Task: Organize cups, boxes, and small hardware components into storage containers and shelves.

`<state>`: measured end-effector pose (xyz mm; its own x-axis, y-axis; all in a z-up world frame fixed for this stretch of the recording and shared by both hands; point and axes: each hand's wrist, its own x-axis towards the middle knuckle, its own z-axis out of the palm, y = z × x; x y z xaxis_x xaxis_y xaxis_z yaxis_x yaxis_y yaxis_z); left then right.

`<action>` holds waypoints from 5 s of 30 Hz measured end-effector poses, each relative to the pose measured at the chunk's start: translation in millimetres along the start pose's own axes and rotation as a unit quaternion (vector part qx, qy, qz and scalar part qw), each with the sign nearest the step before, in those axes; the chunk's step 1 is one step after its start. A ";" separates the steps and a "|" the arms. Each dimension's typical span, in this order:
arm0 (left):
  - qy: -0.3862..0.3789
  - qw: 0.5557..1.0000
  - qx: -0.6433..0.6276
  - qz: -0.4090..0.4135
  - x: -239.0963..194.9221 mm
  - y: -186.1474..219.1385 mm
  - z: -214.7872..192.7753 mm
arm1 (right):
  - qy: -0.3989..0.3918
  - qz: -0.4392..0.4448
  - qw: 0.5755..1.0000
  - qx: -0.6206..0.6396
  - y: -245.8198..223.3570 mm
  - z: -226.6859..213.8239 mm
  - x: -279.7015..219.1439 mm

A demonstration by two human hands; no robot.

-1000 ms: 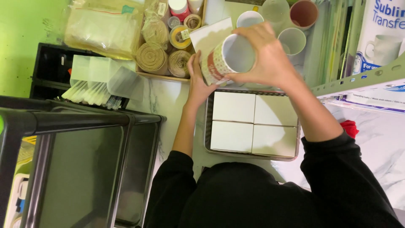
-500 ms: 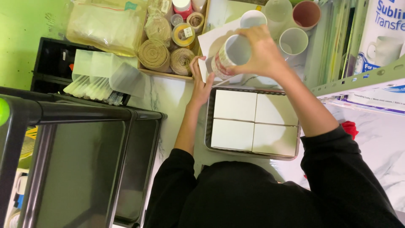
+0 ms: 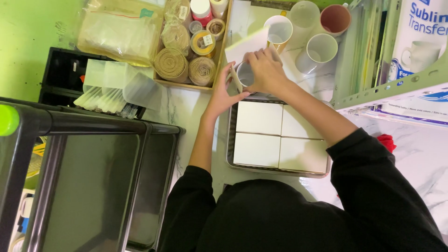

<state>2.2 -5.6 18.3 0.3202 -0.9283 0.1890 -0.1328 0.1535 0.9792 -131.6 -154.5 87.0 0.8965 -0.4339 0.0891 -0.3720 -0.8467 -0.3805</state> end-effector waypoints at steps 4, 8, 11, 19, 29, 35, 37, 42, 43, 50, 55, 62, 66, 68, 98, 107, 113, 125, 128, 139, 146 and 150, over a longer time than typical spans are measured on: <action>-0.001 1.000 0.005 -0.024 4.7 8.7 -3.1 | 0.000 -0.018 1.000 0.001 3.3 -3.3 -2.2; -0.013 0.997 0.082 0.008 3.0 11.8 -4.3 | 0.004 -0.064 0.997 0.037 10.1 -32.0 -8.1; -0.015 0.989 0.146 0.020 2.3 -3.4 -3.9 | 0.069 -0.040 0.994 0.074 19.7 -49.2 -18.5; 0.052 0.994 0.100 -0.001 10.6 -17.7 11.8 | 0.157 0.000 0.965 0.209 47.8 -34.4 -30.7; 0.118 0.991 -0.003 0.066 12.4 -12.7 21.0 | 0.175 -0.011 0.964 0.198 40.0 -32.0 -37.0; 0.092 0.993 0.011 0.067 11.4 -7.8 19.7 | 0.235 -0.128 0.962 0.053 29.0 -54.4 -45.3; 0.091 0.994 0.019 0.063 8.0 -8.2 19.1 | 0.231 -0.169 0.958 -0.010 31.5 -53.1 -50.4; 0.044 0.997 0.012 0.060 0.9 7.5 11.3 | 0.181 -0.152 0.972 0.010 29.1 -53.2 -63.9; 0.043 0.997 0.011 0.059 -0.8 11.9 9.4 | 0.181 -0.151 0.972 0.010 29.5 -51.9 -65.8; -0.034 0.989 0.122 0.071 -8.4 45.1 -2.2 | 0.165 -0.140 0.976 0.020 24.6 -47.1 -72.9; -0.014 0.981 0.185 0.054 -8.6 40.3 1.7 | 0.154 -0.137 0.978 0.024 31.4 -40.5 -73.6; -0.015 0.961 0.267 0.072 -4.1 35.3 6.2 | 0.125 -0.099 0.984 0.078 37.9 -42.8 -76.1; -0.039 0.965 0.257 0.042 -4.5 48.5 4.7 | 0.128 -0.095 0.985 0.067 43.3 -37.1 -74.9; -0.048 0.962 0.264 0.041 -4.2 51.5 5.1 | 0.131 -0.101 0.984 0.060 42.4 -37.1 -75.1; -0.046 0.947 0.305 0.084 -0.4 48.5 3.1 | 0.127 -0.151 0.973 0.118 44.8 -46.5 -66.7; -0.044 0.946 0.308 0.087 1.8 43.7 3.6 | 0.126 -0.108 0.977 0.136 50.5 -35.2 -72.4; -0.049 0.952 0.292 0.078 -0.3 46.0 2.6 | 0.141 -0.157 0.976 0.059 50.9 -38.4 -75.7; -0.041 0.886 0.450 0.107 25.6 57.1 29.2 | 0.114 -0.172 0.978 0.022 56.3 -34.6 -81.7; -0.025 0.877 0.461 0.133 32.4 47.1 37.8 | 0.111 -0.159 0.979 0.055 58.5 -36.9 -82.8; -0.039 0.887 0.427 0.172 54.9 45.9 25.2 | 0.168 -0.080 0.982 -0.044 123.0 -7.1 32.9; -0.018 0.892 0.421 0.160 73.7 57.8 7.2 | 0.055 -0.052 0.987 -0.143 114.5 -22.9 54.1; -0.014 0.899 0.425 0.101 82.6 53.5 4.3 | -0.008 -0.044 0.986 -0.159 92.4 -39.7 35.9</action>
<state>17.5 -75.5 86.0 0.1869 -0.9207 0.3426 -0.8585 0.0164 0.5125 -143.3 -260.5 91.6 0.9314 -0.3518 0.0937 -0.3469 -0.9357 -0.0644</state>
